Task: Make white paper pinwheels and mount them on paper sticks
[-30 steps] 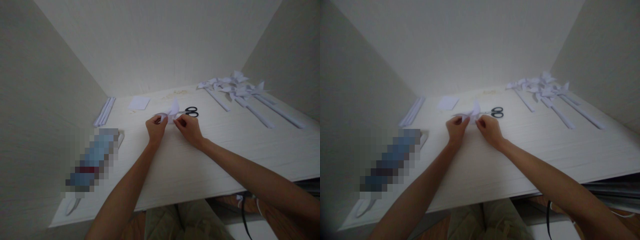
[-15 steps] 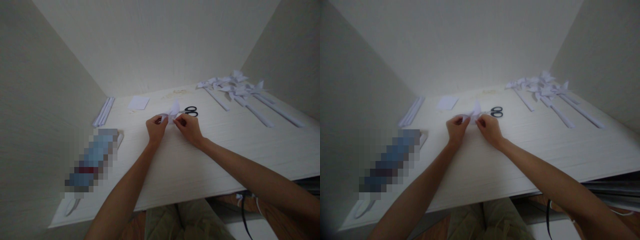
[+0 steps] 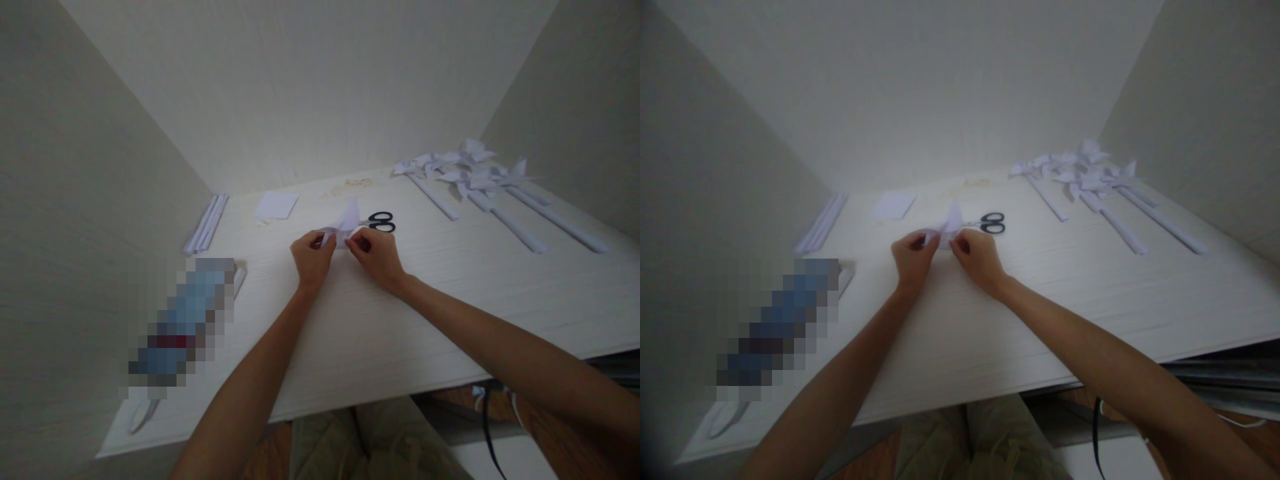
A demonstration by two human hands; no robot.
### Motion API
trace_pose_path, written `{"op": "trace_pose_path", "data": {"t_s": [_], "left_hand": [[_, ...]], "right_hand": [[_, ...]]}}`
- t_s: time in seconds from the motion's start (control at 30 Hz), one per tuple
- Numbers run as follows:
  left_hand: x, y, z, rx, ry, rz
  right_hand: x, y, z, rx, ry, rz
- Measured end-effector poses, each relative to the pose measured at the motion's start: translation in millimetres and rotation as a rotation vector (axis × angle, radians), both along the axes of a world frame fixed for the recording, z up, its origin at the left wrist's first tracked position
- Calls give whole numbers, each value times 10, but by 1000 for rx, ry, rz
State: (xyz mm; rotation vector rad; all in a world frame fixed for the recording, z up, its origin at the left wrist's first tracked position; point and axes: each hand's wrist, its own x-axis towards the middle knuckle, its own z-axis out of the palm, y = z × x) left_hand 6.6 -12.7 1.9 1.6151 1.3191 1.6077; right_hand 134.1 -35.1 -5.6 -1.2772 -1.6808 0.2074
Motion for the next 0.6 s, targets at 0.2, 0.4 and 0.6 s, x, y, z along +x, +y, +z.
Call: {"op": "trace_pose_path", "data": {"t_s": [0.2,0.4,0.6], "left_hand": [[8,-7,19,-18,1,-9],[13,1,26,-49,-32,-25],[11,19,36,-122,-61,-31]], "right_hand": [[0,-5,12,3,-1,-8],[-5,-8,19,7,14,-14],[0,-14,26,25,10,-37]]}}
